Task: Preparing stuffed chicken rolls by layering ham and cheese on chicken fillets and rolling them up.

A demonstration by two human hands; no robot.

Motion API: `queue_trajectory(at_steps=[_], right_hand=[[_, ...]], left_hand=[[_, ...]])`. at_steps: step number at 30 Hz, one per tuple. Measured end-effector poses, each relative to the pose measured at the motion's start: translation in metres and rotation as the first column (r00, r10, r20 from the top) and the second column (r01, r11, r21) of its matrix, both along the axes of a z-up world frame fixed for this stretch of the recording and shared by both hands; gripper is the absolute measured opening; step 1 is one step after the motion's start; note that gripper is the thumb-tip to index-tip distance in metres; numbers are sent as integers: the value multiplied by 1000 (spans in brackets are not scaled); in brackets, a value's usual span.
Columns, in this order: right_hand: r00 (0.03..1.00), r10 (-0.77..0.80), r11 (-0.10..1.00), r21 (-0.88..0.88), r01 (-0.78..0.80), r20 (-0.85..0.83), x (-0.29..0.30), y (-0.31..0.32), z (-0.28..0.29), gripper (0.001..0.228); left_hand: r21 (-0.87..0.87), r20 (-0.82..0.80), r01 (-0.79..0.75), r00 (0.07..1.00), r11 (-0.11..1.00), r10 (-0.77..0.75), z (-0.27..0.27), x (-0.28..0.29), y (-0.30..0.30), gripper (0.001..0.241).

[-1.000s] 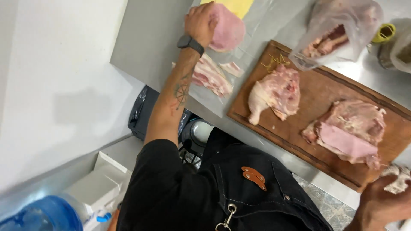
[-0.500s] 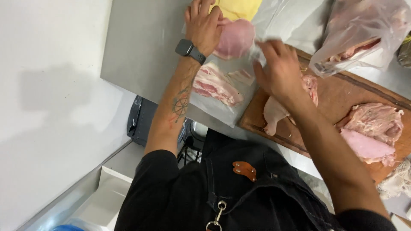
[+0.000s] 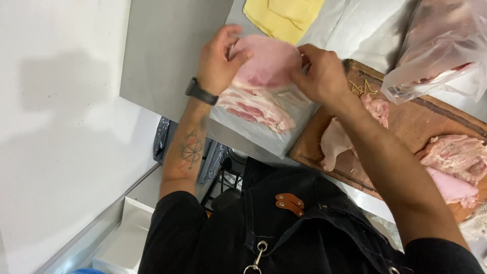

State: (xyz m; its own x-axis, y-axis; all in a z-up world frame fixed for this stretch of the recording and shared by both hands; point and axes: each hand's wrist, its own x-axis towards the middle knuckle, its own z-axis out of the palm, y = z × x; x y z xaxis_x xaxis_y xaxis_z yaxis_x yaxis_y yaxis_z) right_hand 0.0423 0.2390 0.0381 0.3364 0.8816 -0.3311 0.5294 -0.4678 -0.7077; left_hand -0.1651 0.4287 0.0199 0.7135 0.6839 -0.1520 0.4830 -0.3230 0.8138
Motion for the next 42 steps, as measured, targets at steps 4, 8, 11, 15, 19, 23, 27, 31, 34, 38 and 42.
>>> queue_trajectory(at_steps=[4, 8, 11, 15, 19, 23, 27, 31, 34, 38, 42], right_hand=[[918, 11, 1000, -15, -5, 397, 9, -6, -4, 61], [912, -43, 991, 137, -15, 407, 27, 27, -21, 51], [833, -64, 990, 137, -15, 549, 31, 68, -41, 55], [773, -108, 994, 62, 89, 625, 24, 90, -62, 47], [830, -192, 980, 60, 188, 524, 31, 95, -75, 55], [852, -229, 973, 80, 217, 471, 31, 94, -67, 56], [871, -217, 966, -29, 256, 440, 30, 100, -67, 57], [821, -203, 972, 6, 236, 534, 28, 98, -63, 45], [843, -262, 962, 61, 265, 470, 30, 96, -62, 44], [916, -257, 958, 203, 201, 307, 28, 82, -44, 31], [909, -322, 869, 464, 173, 265, 59, 48, -54, 28]], left_hand=[[505, -39, 40, 999, 862, -23, -42, 11, 19, 59], [557, 83, 149, 969, 817, -233, -50, 66, 49, 27], [642, -51, 285, 942, 712, -331, -69, 114, 77, 10], [648, -211, 456, 877, 610, -432, -61, 150, 90, 28], [664, -233, 498, 847, 557, -478, -50, 156, 92, 34], [599, -300, 566, 815, 567, -496, -49, 164, 94, 30], [647, -303, 546, 825, 532, -477, -56, 167, 97, 35], [564, -286, 542, 836, 623, -468, -51, 173, 98, 31], [607, -315, 556, 825, 568, -470, -40, 177, 99, 41], [584, -338, 651, 739, 485, -584, -36, 180, 100, 38], [694, -298, 630, 693, 350, -657, -50, 177, 101, 31]])
